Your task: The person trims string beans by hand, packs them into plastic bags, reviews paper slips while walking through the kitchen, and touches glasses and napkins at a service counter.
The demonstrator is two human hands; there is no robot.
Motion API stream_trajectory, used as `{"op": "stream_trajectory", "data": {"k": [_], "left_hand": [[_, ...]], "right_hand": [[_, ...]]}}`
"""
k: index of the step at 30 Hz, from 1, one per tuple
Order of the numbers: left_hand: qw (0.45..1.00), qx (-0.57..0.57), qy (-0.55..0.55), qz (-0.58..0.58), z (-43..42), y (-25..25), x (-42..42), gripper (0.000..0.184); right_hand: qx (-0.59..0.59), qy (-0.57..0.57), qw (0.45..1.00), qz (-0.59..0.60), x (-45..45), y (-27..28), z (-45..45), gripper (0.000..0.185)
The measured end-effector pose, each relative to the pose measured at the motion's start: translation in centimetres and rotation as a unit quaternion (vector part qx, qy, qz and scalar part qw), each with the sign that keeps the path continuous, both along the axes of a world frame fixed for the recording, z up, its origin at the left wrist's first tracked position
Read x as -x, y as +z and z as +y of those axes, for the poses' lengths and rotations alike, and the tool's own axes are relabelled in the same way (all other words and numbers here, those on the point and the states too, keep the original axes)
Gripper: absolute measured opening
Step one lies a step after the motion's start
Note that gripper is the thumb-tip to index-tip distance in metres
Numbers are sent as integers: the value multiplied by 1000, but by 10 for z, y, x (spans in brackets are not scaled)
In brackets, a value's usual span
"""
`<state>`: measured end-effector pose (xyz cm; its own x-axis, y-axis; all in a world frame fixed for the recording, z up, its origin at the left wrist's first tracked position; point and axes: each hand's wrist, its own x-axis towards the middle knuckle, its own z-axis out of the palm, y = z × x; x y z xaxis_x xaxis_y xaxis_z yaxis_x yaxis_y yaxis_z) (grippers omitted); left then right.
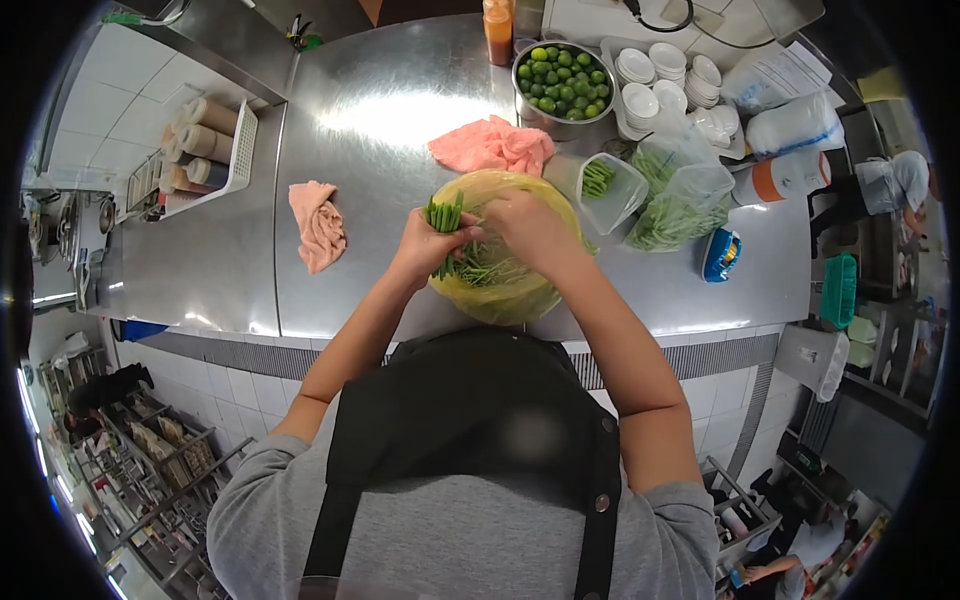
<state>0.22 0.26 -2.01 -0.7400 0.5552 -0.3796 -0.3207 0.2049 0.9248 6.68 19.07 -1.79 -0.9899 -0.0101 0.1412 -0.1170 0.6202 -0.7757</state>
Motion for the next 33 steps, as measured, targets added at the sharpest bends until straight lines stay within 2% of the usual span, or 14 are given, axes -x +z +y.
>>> {"op": "stream_trajectory", "data": {"k": [2, 3, 6, 9, 12, 13, 14, 16, 17, 19, 23, 26, 28, 33], "left_hand": [[1000, -10, -3, 6, -3, -4, 1, 13], [1000, -15, 0, -6, -4, -5, 1, 13], [1000, 0, -23, -4, -7, -4, -1, 13], [998, 14, -57, 15, -6, 0, -1, 13], [997, 21, -68, 28, -6, 0, -1, 12], [996, 28, -74, 34, -5, 0, -1, 12], [996, 29, -73, 35, -4, 1, -2, 12], [999, -44, 14, -21, 3, 3, -7, 15], [999, -45, 7, -22, 6, 2, -6, 15], [966, -151, 111, -178, 7, 1, -3, 18], [954, -198, 137, -179, 8, 8, 0, 21], [954, -203, 168, -142, 11, 11, 0, 19], [937, -237, 200, -159, 12, 9, 0, 20], [925, -259, 224, -167, 13, 8, -5, 19]], "right_hand": [[-143, 71, 986, 36, 3, 2, 3, 9], [-142, 70, 987, 36, 3, 3, 3, 9], [-94, 78, 992, 28, 3, 6, 5, 7], [17, 72, 994, -86, -3, 7, 11, 7], [157, 15, 976, -150, -9, -2, 10, 8], [387, -25, 904, -177, -10, -3, 10, 9], [593, -66, 778, -196, -13, -3, 10, 12], [585, -121, 781, -181, -15, -3, 8, 18], [504, -114, 830, -212, -17, -15, 11, 21], [349, -98, 895, -259, -21, -27, 13, 33], [402, -72, 890, -201, -30, -31, -7, 39], [457, -91, 875, -131, -31, -6, -24, 27], [256, -59, 956, -127, -33, -6, -25, 21], [249, -84, 962, -77, -32, -10, -34, 16]]}}
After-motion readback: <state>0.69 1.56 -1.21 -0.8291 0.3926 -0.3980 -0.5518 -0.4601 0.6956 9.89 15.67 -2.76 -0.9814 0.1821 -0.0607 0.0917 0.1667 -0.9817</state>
